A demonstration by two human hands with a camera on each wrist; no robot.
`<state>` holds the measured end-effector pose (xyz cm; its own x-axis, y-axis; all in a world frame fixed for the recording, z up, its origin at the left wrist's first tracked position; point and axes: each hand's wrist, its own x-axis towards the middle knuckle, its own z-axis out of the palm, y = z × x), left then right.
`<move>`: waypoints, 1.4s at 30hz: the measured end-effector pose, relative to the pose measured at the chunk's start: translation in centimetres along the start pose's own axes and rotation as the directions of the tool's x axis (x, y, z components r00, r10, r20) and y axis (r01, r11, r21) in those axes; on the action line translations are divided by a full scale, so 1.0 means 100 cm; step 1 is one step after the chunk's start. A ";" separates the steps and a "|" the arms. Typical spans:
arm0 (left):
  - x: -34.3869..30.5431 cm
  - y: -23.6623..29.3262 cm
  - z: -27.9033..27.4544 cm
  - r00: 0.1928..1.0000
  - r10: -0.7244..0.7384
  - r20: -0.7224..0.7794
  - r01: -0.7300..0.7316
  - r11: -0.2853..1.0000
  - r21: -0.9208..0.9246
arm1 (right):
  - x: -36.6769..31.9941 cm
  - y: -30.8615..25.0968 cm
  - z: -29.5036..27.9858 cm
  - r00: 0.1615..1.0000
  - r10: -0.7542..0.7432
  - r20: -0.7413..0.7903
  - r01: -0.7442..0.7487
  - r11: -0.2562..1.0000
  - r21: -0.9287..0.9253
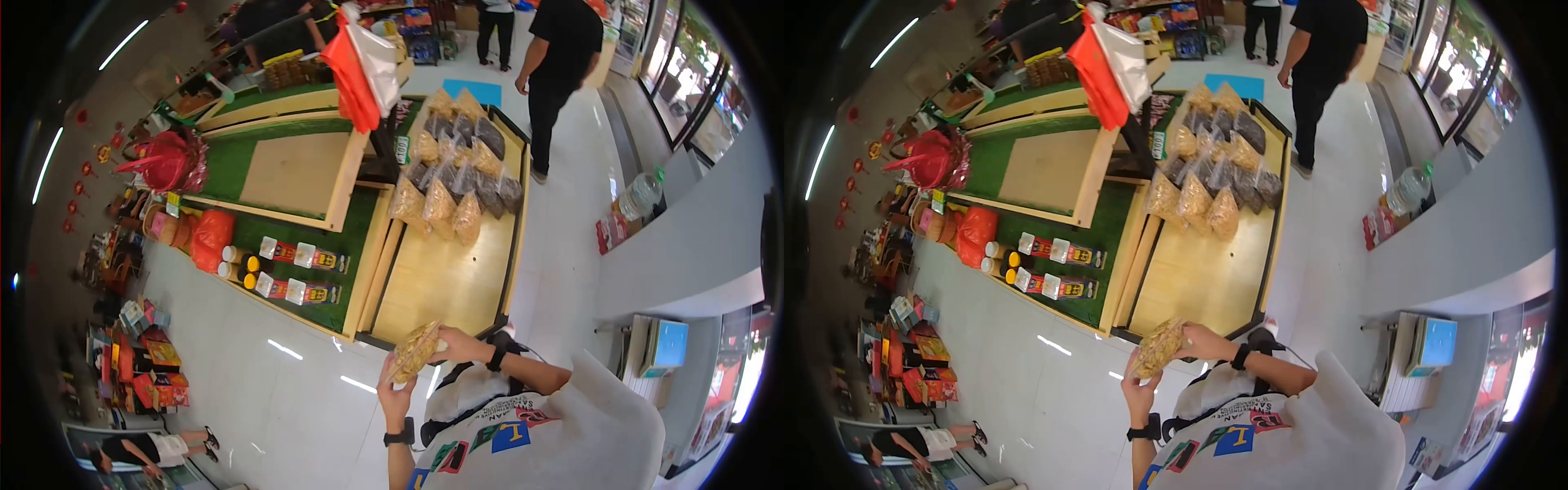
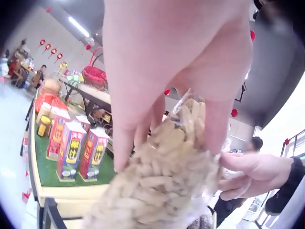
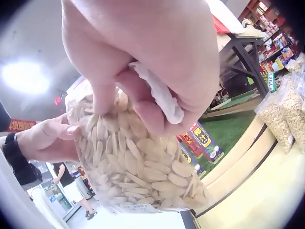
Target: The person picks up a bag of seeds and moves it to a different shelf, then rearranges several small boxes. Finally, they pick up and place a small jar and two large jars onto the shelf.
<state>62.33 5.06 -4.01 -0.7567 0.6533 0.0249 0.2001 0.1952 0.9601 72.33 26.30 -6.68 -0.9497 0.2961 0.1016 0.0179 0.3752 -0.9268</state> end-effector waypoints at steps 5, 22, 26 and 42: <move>0.031 -0.001 0.065 0.944 -0.172 0.281 0.191 0.981 -0.040 | -0.048 0.047 -0.063 0.974 0.224 -0.025 -0.224 0.975 -0.004; 0.205 -0.062 0.380 0.925 -0.302 0.233 0.376 0.822 -0.428 | 0.037 0.225 -0.316 0.889 0.384 -0.250 -0.421 0.900 -0.114; 0.247 -0.037 0.406 0.768 -0.557 0.316 0.638 0.623 -0.452 | 0.057 0.283 -0.333 0.870 0.401 -0.286 -0.438 0.895 -0.078; 0.267 -0.052 0.370 0.749 -0.506 0.429 0.658 0.648 -0.385 | 0.080 0.353 -0.288 0.807 0.448 -0.386 -0.522 0.845 -0.112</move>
<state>64.11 48.56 -18.59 -0.4009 0.7041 -0.5861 -0.6074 0.2746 0.7454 74.39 67.18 -28.20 -0.6378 0.7455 -0.1935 0.5460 0.2605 -0.7963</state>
